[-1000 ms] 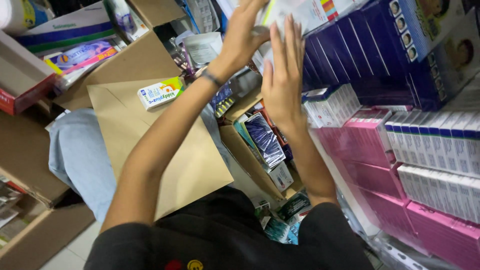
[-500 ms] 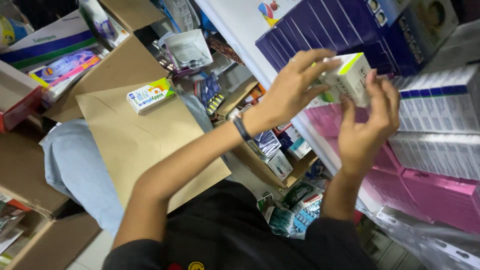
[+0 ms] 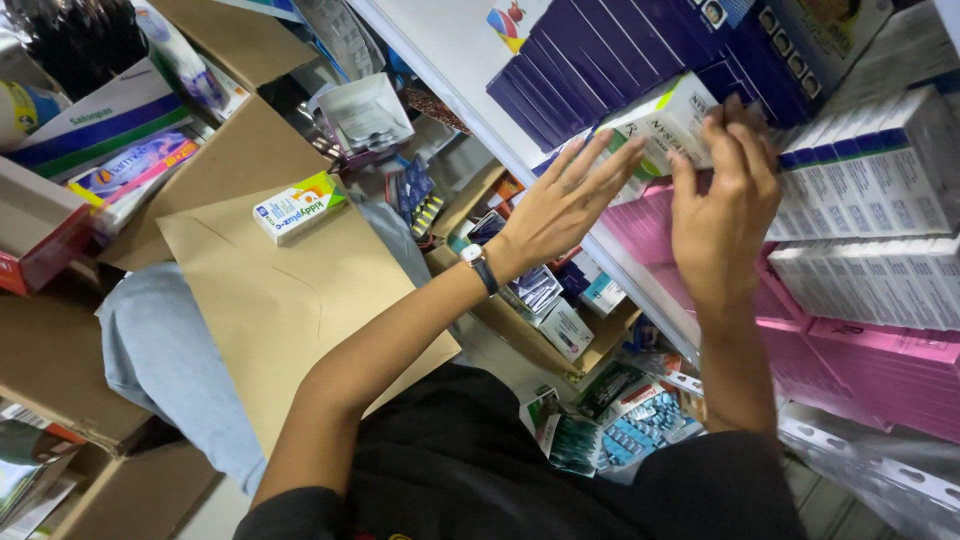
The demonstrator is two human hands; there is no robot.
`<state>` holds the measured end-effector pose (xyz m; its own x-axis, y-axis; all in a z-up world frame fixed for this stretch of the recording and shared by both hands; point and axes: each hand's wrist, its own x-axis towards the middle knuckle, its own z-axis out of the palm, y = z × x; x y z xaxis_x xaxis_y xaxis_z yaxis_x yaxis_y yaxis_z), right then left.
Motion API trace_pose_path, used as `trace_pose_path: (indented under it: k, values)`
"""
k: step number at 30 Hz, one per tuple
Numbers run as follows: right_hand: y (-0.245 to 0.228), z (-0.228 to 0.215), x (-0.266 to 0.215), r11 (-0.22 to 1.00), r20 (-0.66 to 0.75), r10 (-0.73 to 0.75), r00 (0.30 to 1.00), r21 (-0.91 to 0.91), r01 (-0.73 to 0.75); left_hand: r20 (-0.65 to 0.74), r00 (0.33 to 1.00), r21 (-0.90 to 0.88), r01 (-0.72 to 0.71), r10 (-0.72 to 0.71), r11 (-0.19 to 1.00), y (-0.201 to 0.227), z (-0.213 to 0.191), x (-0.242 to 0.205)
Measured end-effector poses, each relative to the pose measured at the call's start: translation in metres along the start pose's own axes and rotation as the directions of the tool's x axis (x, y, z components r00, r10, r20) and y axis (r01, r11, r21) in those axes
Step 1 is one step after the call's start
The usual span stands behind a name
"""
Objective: Organizing and shelving various boxes of medicine in a pharmacy storage area.
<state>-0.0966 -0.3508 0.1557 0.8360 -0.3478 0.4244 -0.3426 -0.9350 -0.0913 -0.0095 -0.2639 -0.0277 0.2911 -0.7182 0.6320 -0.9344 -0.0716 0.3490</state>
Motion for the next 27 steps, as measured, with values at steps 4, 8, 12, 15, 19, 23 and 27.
trace_pose_path:
  k: [4, 8, 12, 15, 19, 23, 27]
  values:
    - [0.027, 0.009, 0.004, 0.958, 0.008, -0.177, 0.984, -0.226, 0.174, 0.086, 0.996, 0.090, -0.032, 0.025, 0.995, 0.002, 0.001, 0.008]
    - [0.052, 0.023, 0.001, 0.977, 0.065, -0.131, 0.989, -0.161, 0.140, 0.115, 0.993, 0.120, -0.005, -0.009, 0.993, 0.008, -0.014, 0.018]
    - [0.056, 0.025, 0.001, 0.973, 0.068, -0.134, 0.989, -0.180, 0.144, 0.227, 0.973, -0.025, 0.059, -0.051, 0.998, 0.010, -0.006, 0.023]
    - [0.056, 0.025, 0.002, 0.976, 0.060, -0.132, 0.989, -0.169, 0.141, 0.244, 0.967, -0.039, 0.079, -0.067, 0.996, 0.011, -0.001, 0.026]
    - [0.055, 0.022, 0.001, 0.972, 0.030, -0.173, 0.984, -0.156, 0.176, 0.317, 0.946, 0.006, 0.073, -0.071, 0.997, 0.013, -0.010, 0.031]
    - [0.046, 0.010, 0.004, 0.969, 0.067, -0.185, 0.980, -0.154, 0.194, 0.318, 0.945, -0.018, 0.090, -0.079, 0.996, 0.010, -0.011, 0.022]
    - [-0.008, -0.010, 0.000, 0.963, 0.028, -0.243, 0.970, -0.118, 0.244, 0.180, 0.972, -0.097, 0.171, -0.152, 0.981, -0.006, -0.058, -0.022]
